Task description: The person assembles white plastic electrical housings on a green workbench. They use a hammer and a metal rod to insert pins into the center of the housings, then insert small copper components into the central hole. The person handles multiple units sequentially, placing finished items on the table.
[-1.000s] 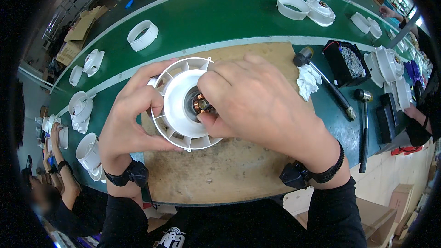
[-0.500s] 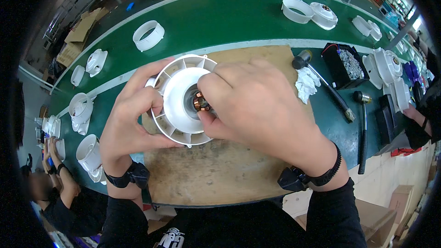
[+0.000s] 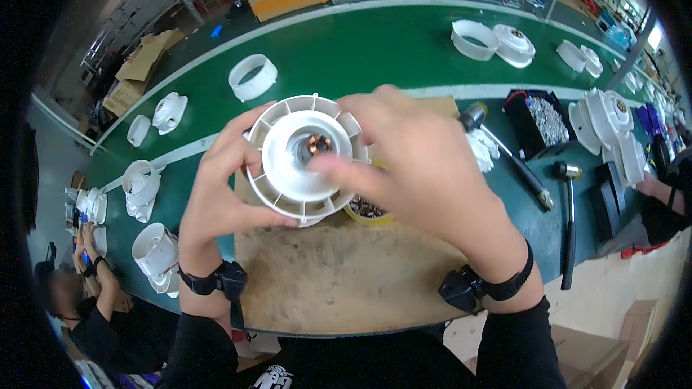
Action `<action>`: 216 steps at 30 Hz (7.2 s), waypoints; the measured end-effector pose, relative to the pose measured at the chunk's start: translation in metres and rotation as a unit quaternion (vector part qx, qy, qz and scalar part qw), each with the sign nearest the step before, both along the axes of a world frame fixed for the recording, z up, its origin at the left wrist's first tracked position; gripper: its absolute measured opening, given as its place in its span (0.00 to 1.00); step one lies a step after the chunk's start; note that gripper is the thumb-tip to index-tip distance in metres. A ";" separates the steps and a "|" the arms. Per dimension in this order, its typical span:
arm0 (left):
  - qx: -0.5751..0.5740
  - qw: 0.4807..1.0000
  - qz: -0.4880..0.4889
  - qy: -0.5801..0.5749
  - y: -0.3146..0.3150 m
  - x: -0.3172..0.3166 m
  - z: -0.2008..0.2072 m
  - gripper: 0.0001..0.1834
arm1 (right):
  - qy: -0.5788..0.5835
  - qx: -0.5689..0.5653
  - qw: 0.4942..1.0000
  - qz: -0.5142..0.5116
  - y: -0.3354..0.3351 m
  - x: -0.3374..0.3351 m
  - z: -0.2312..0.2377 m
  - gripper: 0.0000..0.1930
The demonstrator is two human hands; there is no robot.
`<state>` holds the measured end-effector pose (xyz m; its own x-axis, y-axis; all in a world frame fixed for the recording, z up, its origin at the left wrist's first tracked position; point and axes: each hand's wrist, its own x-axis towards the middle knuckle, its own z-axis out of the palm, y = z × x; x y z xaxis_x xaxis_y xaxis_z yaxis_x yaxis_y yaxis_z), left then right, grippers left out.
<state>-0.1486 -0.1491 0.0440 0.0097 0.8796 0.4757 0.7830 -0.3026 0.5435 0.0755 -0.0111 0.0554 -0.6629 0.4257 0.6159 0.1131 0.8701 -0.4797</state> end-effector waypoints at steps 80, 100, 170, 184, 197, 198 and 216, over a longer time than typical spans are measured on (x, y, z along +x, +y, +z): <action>-0.208 0.803 0.550 0.101 0.041 -0.308 -0.136 0.27 | -0.029 -0.270 0.941 -0.203 0.113 -0.037 -0.172 0.19; 0.049 0.920 0.331 -0.201 0.052 -0.111 -0.036 0.27 | 0.108 -0.355 0.921 -0.115 0.114 -0.037 -0.157 0.25; -0.056 0.910 -0.060 -0.406 0.051 0.070 -0.044 0.06 | -0.364 -0.142 0.853 -0.346 0.123 0.150 -0.118 0.12; -0.036 0.926 -0.074 -0.368 0.050 0.073 -0.048 0.06 | -0.003 -0.306 0.938 -0.160 0.043 0.118 0.007 0.19; -0.004 0.944 -0.064 -0.323 0.050 0.071 -0.053 0.06 | -0.063 -0.094 0.980 -0.164 -0.042 0.095 0.059 0.18; -0.012 0.940 -0.065 -0.334 0.050 0.072 -0.052 0.06 | -0.012 -0.116 0.981 -0.153 -0.039 0.097 0.059 0.19; 0.031 0.970 -0.041 -0.237 0.050 0.068 -0.057 0.06 | -0.193 -0.025 0.965 -0.175 -0.054 0.092 0.055 0.15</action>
<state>-0.0810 -0.0990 -0.0132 -0.1539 0.8549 0.4954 0.4223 -0.3964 0.8152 0.1677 -0.0652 0.1106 -0.6482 0.6886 0.3251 0.5748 0.7225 -0.3843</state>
